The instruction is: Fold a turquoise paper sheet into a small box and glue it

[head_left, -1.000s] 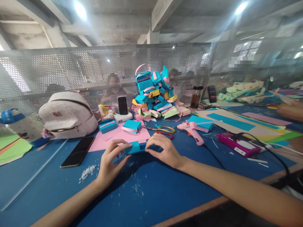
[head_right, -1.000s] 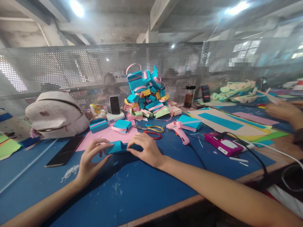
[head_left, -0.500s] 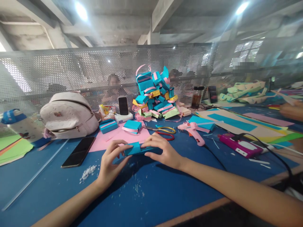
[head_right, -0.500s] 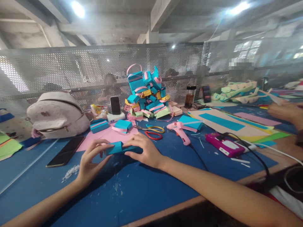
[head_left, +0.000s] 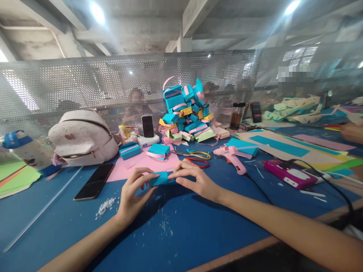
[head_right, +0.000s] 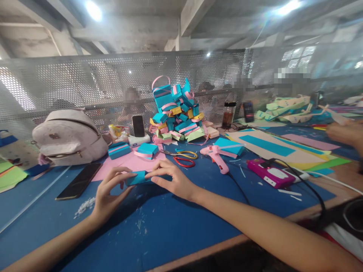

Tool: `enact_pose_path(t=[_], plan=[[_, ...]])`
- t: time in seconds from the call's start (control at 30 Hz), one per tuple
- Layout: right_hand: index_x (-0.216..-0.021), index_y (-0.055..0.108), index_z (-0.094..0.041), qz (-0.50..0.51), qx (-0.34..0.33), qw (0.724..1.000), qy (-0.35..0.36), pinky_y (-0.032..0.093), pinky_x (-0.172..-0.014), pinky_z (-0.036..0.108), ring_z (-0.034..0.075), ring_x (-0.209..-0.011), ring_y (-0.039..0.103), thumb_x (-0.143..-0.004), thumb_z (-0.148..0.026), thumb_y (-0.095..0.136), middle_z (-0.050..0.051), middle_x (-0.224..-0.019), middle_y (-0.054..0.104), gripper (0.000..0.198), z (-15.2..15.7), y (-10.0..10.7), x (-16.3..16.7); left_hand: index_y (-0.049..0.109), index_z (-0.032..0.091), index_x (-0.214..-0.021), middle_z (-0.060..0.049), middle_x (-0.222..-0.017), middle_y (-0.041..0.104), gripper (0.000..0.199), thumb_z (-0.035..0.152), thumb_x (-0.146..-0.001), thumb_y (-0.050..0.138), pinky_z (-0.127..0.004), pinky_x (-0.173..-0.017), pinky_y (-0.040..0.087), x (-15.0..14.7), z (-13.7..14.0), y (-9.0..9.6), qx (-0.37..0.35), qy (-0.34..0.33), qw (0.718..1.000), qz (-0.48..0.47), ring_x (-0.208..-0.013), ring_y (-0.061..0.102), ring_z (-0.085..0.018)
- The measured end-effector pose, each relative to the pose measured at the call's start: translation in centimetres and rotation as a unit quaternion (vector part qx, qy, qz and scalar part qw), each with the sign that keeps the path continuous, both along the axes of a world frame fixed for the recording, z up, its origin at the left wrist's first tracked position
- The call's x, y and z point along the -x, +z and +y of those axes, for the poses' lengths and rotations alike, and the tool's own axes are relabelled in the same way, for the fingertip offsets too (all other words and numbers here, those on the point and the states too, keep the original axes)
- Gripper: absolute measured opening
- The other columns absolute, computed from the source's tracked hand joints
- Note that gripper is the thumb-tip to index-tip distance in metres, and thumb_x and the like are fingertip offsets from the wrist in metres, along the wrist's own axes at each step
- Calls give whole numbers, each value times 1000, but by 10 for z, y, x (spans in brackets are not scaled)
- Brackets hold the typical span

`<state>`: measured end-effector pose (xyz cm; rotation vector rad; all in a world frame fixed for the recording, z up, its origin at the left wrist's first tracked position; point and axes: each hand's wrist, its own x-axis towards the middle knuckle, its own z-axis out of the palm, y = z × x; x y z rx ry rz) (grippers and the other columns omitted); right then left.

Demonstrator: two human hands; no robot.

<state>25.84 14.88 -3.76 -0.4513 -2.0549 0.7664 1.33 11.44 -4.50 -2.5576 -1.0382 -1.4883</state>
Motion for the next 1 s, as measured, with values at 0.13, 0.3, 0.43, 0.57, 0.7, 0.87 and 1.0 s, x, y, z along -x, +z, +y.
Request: enact_pose_path(t=[0.13, 0.3, 0.43, 0.57, 0.7, 0.87, 1.0], plan=[[-108, 74, -29, -7, 24, 1000, 3, 39, -94, 37, 19, -96, 54, -97, -36, 55, 3, -96, 61, 24, 1, 0, -1, 65, 25, -114, -5, -110, 55, 30, 12, -87, 65, -22, -59, 48, 0, -1, 1, 5, 1, 1000, -1, -72, 55, -8], [-107, 75, -29, -13, 38, 999, 6, 39, -94, 37, 19, -97, 55, -98, -36, 54, 3, -95, 60, 24, 1, 1, -2, 64, 25, -116, -5, -109, 56, 31, 12, -87, 65, -21, -59, 48, 0, -2, 0, 4, 4, 1000, 0, -72, 55, -8], [-107, 75, -29, -15, 47, 999, 8, 39, -95, 37, 20, -97, 55, -97, -36, 54, 3, -96, 59, 24, 1, 0, -2, 64, 25, -116, -5, -108, 56, 31, 11, -87, 65, -21, -59, 48, 0, -1, 0, 4, 6, 1000, 4, -73, 56, -9], [-107, 75, -29, -12, 52, 999, 10, 38, -95, 38, 20, -98, 54, -97, -37, 54, 4, -95, 59, 24, 0, 0, -1, 64, 25, -116, -5, -108, 56, 32, 11, -88, 64, -21, -59, 48, 1, -1, 0, 4, 3, 1000, 4, -73, 55, -9], [-107, 75, -29, -13, 51, 999, 8, 38, -95, 38, 20, -98, 55, -98, -35, 54, 3, -95, 59, 24, 0, 1, -1, 64, 25, -116, -5, -108, 56, 31, 12, -88, 64, -22, -59, 48, 1, -1, 0, 4, 3, 1000, 4, -71, 54, -8], [-106, 74, -28, -13, 41, 999, 5, 39, -94, 37, 19, -99, 55, -98, -31, 54, 3, -97, 60, 22, 0, 0, -1, 64, 25, -117, -5, -109, 56, 32, 12, -88, 64, -22, -59, 48, 1, -1, 0, 7, 3, 1000, 1, -74, 56, -9], [-107, 71, -27, -9, 15, 1000, -9, 42, -91, 35, 19, -99, 55, -94, -28, 61, 2, -101, 63, 17, -1, -1, 0, 64, 25, -115, -5, -108, 57, 30, 13, -88, 65, -22, -59, 48, 2, 0, 0, 16, 7, 1000, -4, -76, 57, -10]])
